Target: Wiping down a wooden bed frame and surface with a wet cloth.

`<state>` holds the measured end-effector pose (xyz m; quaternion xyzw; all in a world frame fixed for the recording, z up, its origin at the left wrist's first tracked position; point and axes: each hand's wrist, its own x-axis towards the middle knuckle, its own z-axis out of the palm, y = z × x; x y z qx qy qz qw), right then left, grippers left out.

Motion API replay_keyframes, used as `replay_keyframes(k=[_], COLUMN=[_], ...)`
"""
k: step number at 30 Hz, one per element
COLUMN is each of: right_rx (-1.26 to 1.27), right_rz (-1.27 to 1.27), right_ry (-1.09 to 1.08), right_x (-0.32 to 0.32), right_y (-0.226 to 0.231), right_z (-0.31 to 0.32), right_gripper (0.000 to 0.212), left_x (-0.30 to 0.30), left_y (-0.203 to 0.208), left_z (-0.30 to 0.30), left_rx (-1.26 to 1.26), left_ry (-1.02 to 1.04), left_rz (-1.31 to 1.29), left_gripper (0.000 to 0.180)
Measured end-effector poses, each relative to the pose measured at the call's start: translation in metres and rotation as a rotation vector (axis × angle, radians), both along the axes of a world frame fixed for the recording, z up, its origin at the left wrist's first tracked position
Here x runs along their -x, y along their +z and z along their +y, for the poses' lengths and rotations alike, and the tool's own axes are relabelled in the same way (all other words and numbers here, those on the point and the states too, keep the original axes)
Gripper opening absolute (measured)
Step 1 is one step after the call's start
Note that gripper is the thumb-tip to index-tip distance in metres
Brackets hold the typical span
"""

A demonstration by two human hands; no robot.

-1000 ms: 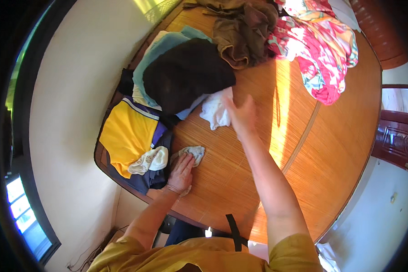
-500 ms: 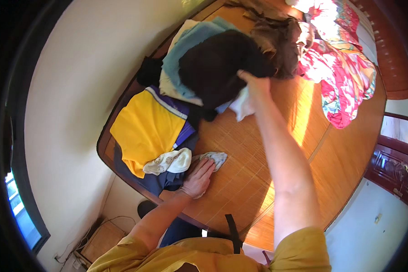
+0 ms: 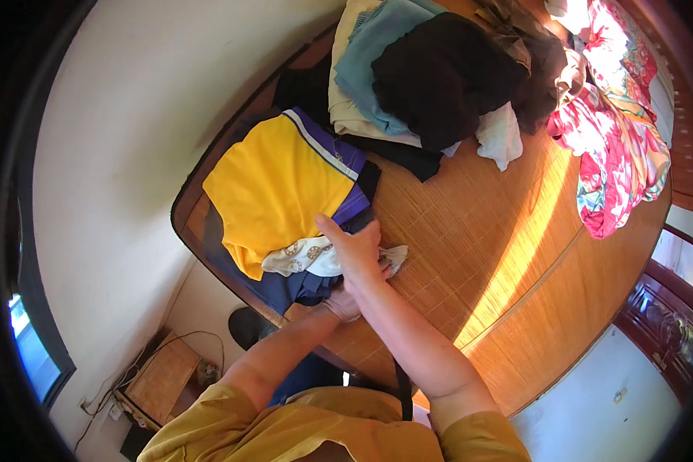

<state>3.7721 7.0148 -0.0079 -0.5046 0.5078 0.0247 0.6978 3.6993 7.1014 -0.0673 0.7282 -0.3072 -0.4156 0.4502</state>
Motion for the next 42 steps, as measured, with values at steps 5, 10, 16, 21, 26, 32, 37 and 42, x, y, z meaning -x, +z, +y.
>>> replay_keyframes(k=[5, 10, 16, 21, 26, 32, 37, 42], right_rx=[-0.014, -0.538, -0.311, -0.332, -0.319, 0.016, 0.020, 0.123], right_rz=[0.206, 0.135, -0.298, -0.453, -0.585, -0.717, -0.490, -0.340], right_ry=[-0.130, -0.186, -0.218, -0.007, 0.154, -0.008, -0.106, 0.058], right_x=[-0.017, -0.019, -0.014, -0.020, -0.059, -0.101, -0.130, -0.060], right_y=[-0.016, 0.008, 0.035, 0.074, 0.135, 0.151, 0.092, 0.025], right_z=[0.000, -0.014, 0.018, 0.016, -0.018, -0.110, -0.253, -0.282], right_gripper=[0.076, 0.034, 0.020, 0.019, 0.023, 0.031, 0.034, 0.041], left_x=[0.007, -0.013, 0.005, 0.014, 0.020, -0.008, -0.022, -0.021], left_y=[-0.016, 0.010, -0.020, -0.031, -0.035, 0.008, 0.026, 0.019], left_z=[0.006, -0.013, 0.002, 0.001, 0.002, 0.005, 0.000, 0.001], left_rx=[0.051, -0.055, -0.056, 0.020, 0.098, 0.069, 0.115, 0.139], left_ry=[-0.168, -0.246, -0.230, -0.165, -0.093, -0.104, -0.103, -0.104], left_rz=[-0.396, -0.170, -0.463, -0.577, -0.689, -0.729, -0.799, -0.769], left_gripper=[0.037, 0.040, 0.043, 0.045, 0.047, 0.050, 0.042, 0.046])
